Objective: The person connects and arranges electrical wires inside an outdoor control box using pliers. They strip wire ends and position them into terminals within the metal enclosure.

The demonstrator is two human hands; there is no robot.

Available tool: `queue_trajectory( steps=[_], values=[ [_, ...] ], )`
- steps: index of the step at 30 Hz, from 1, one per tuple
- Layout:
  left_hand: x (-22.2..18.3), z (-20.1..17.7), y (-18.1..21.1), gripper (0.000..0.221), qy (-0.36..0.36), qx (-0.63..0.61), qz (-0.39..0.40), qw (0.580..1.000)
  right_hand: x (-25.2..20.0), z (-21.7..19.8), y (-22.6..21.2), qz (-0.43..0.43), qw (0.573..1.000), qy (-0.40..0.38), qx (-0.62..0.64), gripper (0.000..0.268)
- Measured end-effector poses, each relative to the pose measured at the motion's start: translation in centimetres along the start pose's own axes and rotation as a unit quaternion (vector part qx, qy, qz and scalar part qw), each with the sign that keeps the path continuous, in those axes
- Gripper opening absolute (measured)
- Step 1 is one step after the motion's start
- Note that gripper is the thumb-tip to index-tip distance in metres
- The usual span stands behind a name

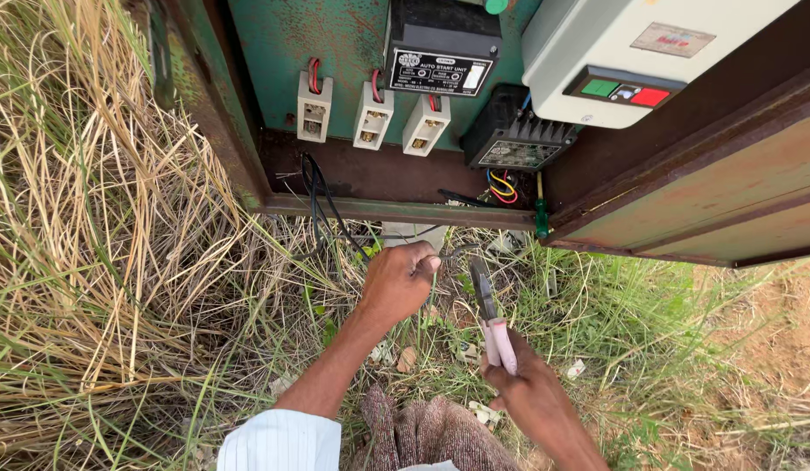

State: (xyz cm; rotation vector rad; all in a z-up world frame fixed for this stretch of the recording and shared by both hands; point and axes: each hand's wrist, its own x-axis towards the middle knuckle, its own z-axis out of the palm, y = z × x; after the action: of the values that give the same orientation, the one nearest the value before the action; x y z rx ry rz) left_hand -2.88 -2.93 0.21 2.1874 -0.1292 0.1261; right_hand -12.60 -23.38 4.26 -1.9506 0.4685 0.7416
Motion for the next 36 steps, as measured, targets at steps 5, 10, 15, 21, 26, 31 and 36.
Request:
queue_trajectory(
  steps=[5,10,15,21,26,31,36],
  values=[
    [0.0,0.2,0.0,0.009,-0.014,0.056,0.000,0.998,-1.1,-1.1,-1.7,0.021,0.998,-0.006,-0.066,0.068],
    [0.0,0.5,-0.2,0.007,-0.003,0.050,0.028,0.998,-1.1,-1.9,-1.9,0.023,0.990,-0.006,-0.141,0.072],
    [-0.2,0.4,-0.3,0.009,-0.023,0.047,0.017,0.998,-0.1,-2.4,-1.2,0.000,0.984,-0.029,-0.177,0.070],
    [-0.3,0.3,0.0,0.011,-0.014,0.036,0.035,0.999,0.8,-3.1,-0.3,0.023,0.986,-0.066,-0.152,0.072],
    [-0.3,0.1,0.2,0.011,-0.026,0.002,0.033,0.999,0.8,-3.3,-0.3,-0.037,0.969,-0.090,-0.227,0.065],
    [-0.7,-0.1,0.5,0.010,-0.048,-0.018,-0.009,0.999,1.8,-3.1,1.4,0.065,0.969,-0.095,-0.217,0.081],
    [-0.3,0.0,-0.1,0.010,-0.081,0.053,0.009,0.995,2.9,-2.8,2.8,-0.129,0.975,-0.057,-0.173,0.078]
  ],
)
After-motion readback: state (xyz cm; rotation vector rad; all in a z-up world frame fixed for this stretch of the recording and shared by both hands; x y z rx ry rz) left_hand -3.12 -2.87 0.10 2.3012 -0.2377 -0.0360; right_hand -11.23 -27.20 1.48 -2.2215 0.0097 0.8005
